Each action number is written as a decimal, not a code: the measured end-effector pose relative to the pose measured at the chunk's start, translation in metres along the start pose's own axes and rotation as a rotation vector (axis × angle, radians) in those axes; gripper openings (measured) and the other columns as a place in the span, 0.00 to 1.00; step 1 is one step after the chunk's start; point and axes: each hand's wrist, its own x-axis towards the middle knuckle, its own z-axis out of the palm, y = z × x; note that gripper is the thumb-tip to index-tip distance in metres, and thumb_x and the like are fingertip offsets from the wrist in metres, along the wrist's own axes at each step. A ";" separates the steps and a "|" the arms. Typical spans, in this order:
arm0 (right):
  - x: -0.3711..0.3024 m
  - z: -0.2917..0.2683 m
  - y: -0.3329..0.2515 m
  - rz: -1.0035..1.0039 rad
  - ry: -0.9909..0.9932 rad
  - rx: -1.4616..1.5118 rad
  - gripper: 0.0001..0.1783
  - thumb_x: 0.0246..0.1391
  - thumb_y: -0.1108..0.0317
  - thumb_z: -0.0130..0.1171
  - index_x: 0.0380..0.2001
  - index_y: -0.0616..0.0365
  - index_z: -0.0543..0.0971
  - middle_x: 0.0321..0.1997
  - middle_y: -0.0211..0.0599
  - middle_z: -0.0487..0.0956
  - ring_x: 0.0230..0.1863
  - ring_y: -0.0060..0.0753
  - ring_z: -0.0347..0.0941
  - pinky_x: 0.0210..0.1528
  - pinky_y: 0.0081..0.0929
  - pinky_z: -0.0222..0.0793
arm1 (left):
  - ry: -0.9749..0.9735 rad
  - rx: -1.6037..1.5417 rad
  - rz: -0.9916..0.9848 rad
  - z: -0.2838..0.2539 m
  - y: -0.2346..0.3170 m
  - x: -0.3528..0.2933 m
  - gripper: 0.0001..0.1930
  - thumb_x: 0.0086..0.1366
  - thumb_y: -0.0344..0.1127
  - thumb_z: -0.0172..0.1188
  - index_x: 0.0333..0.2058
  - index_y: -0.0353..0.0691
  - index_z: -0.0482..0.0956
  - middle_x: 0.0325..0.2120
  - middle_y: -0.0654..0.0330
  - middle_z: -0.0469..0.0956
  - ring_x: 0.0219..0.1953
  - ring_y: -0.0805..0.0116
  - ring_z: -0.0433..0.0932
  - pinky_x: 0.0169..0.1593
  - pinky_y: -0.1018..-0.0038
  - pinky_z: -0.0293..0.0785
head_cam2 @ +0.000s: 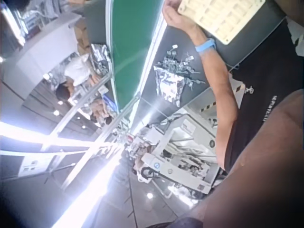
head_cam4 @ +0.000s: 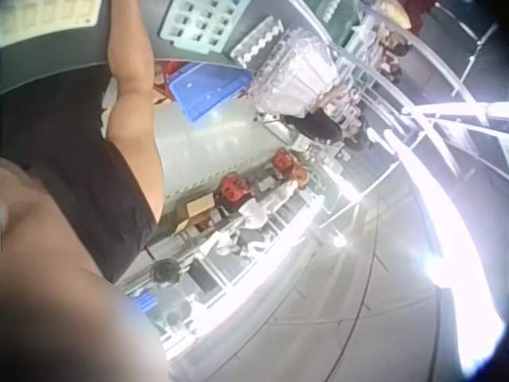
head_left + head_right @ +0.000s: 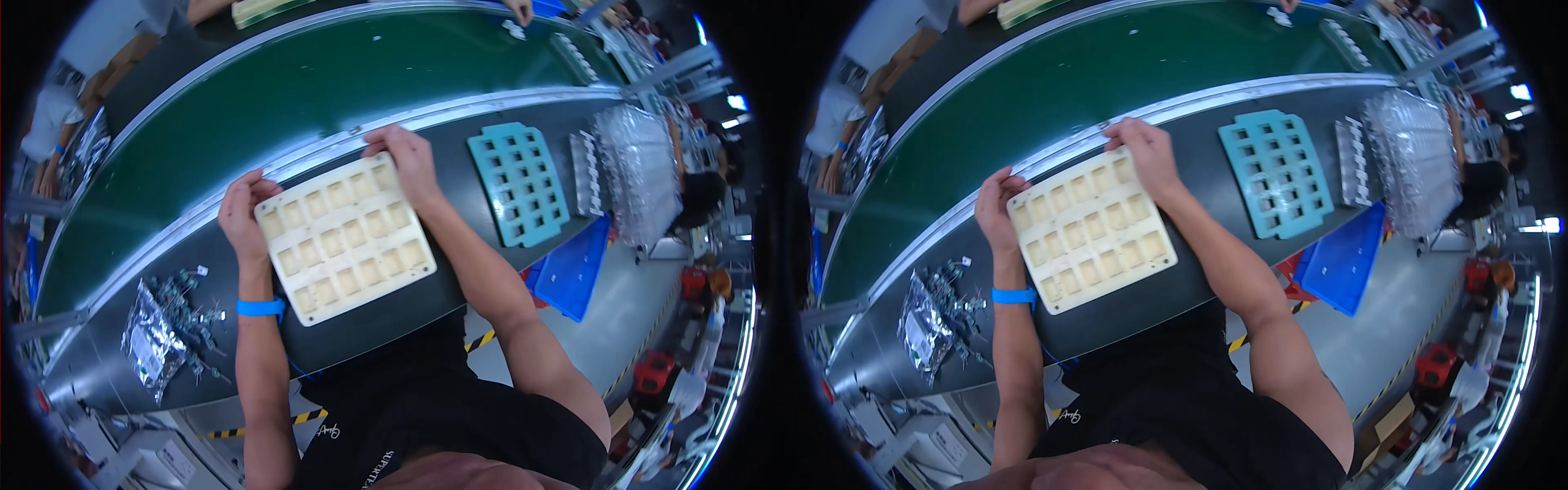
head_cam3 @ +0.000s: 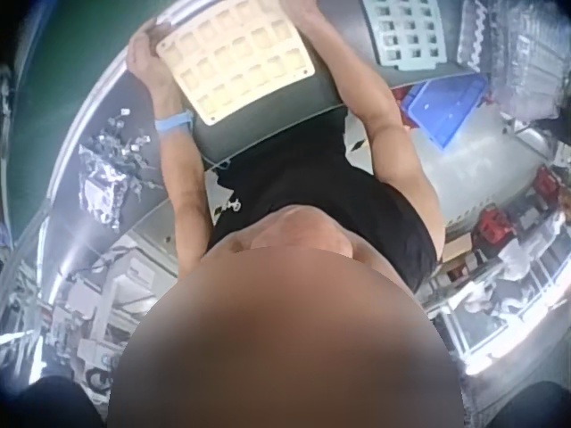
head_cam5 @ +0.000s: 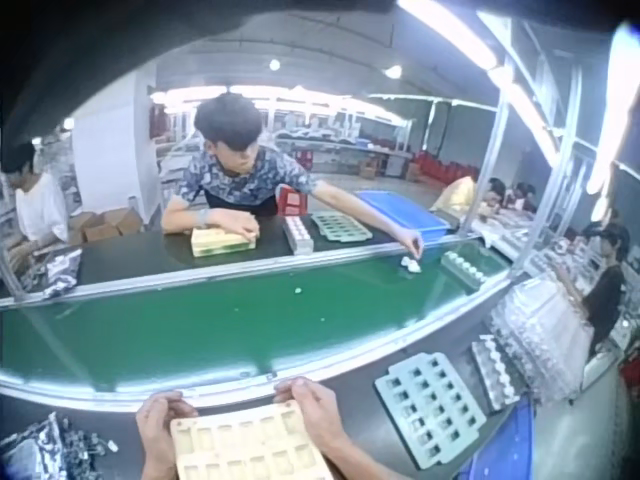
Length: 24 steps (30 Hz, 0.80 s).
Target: Organizing and placing small electronic components into a partitioned white tray at an assembly line.
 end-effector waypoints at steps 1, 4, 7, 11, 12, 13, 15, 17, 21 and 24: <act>0.001 -0.002 0.003 0.006 -0.014 -0.023 0.24 0.69 0.55 0.42 0.38 0.65 0.79 0.30 0.35 0.80 0.32 0.21 0.73 0.38 0.20 0.69 | 0.006 -0.003 -0.023 0.003 -0.002 0.001 0.17 0.72 0.38 0.46 0.44 0.28 0.77 0.30 0.52 0.81 0.31 0.66 0.80 0.37 0.74 0.77; -0.002 -0.005 -0.003 -0.040 -0.012 -0.019 0.23 0.69 0.55 0.43 0.38 0.65 0.79 0.30 0.34 0.79 0.32 0.20 0.73 0.38 0.20 0.69 | -0.022 -0.036 -0.013 0.009 0.001 -0.001 0.17 0.72 0.37 0.44 0.45 0.28 0.77 0.31 0.51 0.80 0.31 0.65 0.80 0.37 0.74 0.76; -0.002 -0.007 -0.002 -0.054 -0.023 -0.011 0.23 0.69 0.56 0.43 0.38 0.65 0.79 0.30 0.34 0.79 0.33 0.20 0.73 0.38 0.20 0.69 | -0.023 -0.023 -0.008 0.010 -0.002 -0.001 0.18 0.73 0.37 0.44 0.45 0.28 0.76 0.31 0.52 0.80 0.31 0.65 0.80 0.37 0.74 0.76; -0.002 -0.008 -0.002 -0.074 -0.039 -0.028 0.22 0.69 0.56 0.44 0.38 0.65 0.79 0.31 0.34 0.79 0.33 0.20 0.73 0.38 0.20 0.69 | -0.028 0.000 -0.006 0.011 0.002 -0.001 0.18 0.72 0.37 0.44 0.45 0.28 0.76 0.30 0.52 0.80 0.31 0.65 0.79 0.37 0.74 0.76; -0.002 -0.009 -0.001 -0.078 -0.035 -0.032 0.22 0.69 0.56 0.44 0.38 0.65 0.79 0.31 0.34 0.79 0.33 0.20 0.73 0.38 0.20 0.69 | -0.033 -0.004 -0.005 0.012 0.001 -0.001 0.18 0.72 0.37 0.44 0.45 0.28 0.76 0.30 0.52 0.80 0.31 0.65 0.79 0.37 0.74 0.76; -0.002 -0.009 0.001 -0.054 -0.038 -0.017 0.21 0.69 0.57 0.44 0.38 0.64 0.79 0.31 0.33 0.79 0.33 0.20 0.73 0.39 0.20 0.69 | -0.015 -0.017 -0.024 0.012 0.000 -0.001 0.17 0.72 0.37 0.44 0.45 0.28 0.76 0.30 0.52 0.80 0.31 0.65 0.79 0.37 0.74 0.76; -0.001 -0.008 0.003 -0.037 -0.035 -0.007 0.21 0.68 0.57 0.45 0.38 0.64 0.79 0.31 0.33 0.79 0.34 0.20 0.73 0.39 0.20 0.69 | -0.007 -0.037 -0.040 0.010 -0.002 -0.001 0.17 0.72 0.37 0.44 0.45 0.27 0.77 0.30 0.53 0.80 0.31 0.66 0.79 0.37 0.74 0.75; -0.001 -0.007 0.002 -0.009 -0.062 -0.007 0.20 0.67 0.59 0.48 0.36 0.66 0.79 0.33 0.33 0.79 0.37 0.21 0.74 0.44 0.22 0.67 | -0.024 0.022 -0.018 0.005 -0.006 0.001 0.17 0.72 0.37 0.45 0.44 0.27 0.77 0.31 0.53 0.80 0.31 0.67 0.79 0.37 0.74 0.75; 0.003 -0.010 0.001 -0.023 -0.124 -0.072 0.20 0.67 0.58 0.47 0.38 0.66 0.80 0.33 0.34 0.79 0.38 0.22 0.72 0.45 0.23 0.67 | -0.071 0.082 -0.017 0.003 -0.006 0.001 0.17 0.72 0.37 0.46 0.45 0.28 0.78 0.32 0.54 0.80 0.33 0.68 0.78 0.40 0.75 0.75; 0.005 -0.013 0.003 -0.009 -0.150 -0.081 0.20 0.68 0.59 0.45 0.39 0.64 0.80 0.33 0.32 0.78 0.36 0.20 0.71 0.43 0.21 0.67 | -0.097 0.064 -0.024 0.001 -0.008 0.003 0.17 0.71 0.37 0.47 0.44 0.28 0.78 0.33 0.54 0.80 0.35 0.69 0.78 0.41 0.74 0.75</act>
